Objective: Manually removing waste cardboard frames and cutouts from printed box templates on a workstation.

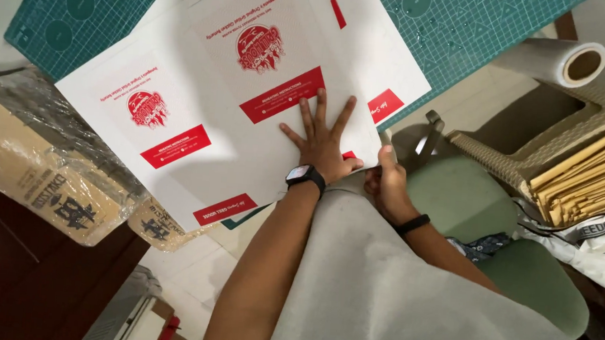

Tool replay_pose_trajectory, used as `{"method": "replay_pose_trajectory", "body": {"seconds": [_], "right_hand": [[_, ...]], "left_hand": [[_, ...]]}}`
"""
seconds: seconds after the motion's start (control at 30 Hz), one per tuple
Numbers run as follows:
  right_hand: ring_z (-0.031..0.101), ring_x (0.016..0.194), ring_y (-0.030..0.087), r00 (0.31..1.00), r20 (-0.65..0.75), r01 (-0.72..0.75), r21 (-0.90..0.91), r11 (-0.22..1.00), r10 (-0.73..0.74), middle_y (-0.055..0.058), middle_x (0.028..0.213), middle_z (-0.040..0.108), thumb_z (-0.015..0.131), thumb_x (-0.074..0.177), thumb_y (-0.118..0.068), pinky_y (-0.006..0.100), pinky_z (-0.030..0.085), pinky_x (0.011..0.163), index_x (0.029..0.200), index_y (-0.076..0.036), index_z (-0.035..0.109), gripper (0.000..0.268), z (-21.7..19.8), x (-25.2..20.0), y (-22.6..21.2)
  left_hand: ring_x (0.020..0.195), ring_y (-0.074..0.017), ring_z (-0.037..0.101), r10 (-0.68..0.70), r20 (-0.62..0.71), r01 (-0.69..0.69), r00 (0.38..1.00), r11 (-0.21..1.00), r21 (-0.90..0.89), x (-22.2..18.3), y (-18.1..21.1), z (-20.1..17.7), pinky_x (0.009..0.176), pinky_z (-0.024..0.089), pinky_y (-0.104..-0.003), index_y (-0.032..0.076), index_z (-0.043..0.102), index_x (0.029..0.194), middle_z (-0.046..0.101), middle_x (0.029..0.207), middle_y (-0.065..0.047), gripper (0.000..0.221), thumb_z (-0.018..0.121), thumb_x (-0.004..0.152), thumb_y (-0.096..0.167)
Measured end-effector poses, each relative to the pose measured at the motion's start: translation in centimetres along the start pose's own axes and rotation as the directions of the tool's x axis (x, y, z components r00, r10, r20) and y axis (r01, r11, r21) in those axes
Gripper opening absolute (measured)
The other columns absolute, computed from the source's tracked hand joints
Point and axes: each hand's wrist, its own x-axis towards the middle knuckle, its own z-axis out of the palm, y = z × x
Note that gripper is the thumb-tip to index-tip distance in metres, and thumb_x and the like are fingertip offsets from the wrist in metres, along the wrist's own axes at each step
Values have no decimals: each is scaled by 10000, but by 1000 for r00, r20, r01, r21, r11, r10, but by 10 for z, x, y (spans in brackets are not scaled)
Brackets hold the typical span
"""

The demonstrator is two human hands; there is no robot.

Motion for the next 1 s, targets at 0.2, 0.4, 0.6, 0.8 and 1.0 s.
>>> {"method": "replay_pose_trajectory", "body": {"seconds": [0.2, 0.4, 0.6, 0.8, 1.0], "right_hand": [[515, 400, 227, 982, -123, 120, -197, 973, -146, 162, 534, 557, 340, 1063, -572, 327, 385, 355, 728, -19, 594, 695, -4, 39, 40], [438, 354, 209, 978, -153, 131, -72, 989, -141, 133, 491, 463, 420, 1052, -574, 310, 360, 329, 690, -26, 567, 672, 3, 40, 38], [344, 352, 211, 985, -161, 72, 46, 996, -64, 114, 497, 398, 443, 1058, -564, 312, 265, 324, 712, -47, 540, 630, 2, 36, 42], [470, 366, 268, 992, -27, 115, -217, 969, -124, 181, 473, 508, 460, 1070, -531, 368, 333, 347, 635, -12, 636, 700, -28, 60, 43], [410, 367, 238, 947, 267, 276, -396, 876, -178, 153, 436, 445, 508, 1063, -626, 354, 346, 404, 627, 25, 684, 803, -29, 63, 4]], "left_hand": [[1524, -447, -293, -13, 23, 15, 1000, 998, -56, 1, 2, -2, 1047, -223, -830, 469, -30, 1638, -236, 1703, -144, 1389, 986, 691, 494], [1517, -454, -300, -26, 78, 31, 997, 997, -67, 3, 2, -6, 1053, -189, -846, 480, -50, 1631, -250, 1696, -152, 1408, 989, 679, 481], [1511, -456, -312, -37, 88, 42, 995, 998, -56, 1, 7, -15, 1064, -196, -824, 476, -52, 1628, -251, 1692, -155, 1353, 971, 743, 449], [1515, -456, -303, -11, 96, 20, 995, 995, -96, 1, 2, -16, 1060, -159, -848, 484, -32, 1630, -266, 1687, -153, 1358, 966, 710, 485], [1521, -437, -299, -40, 131, 56, 991, 991, -123, -4, 9, -33, 1082, -158, -826, 488, 3, 1630, -278, 1683, -133, 1259, 924, 774, 427]]}}
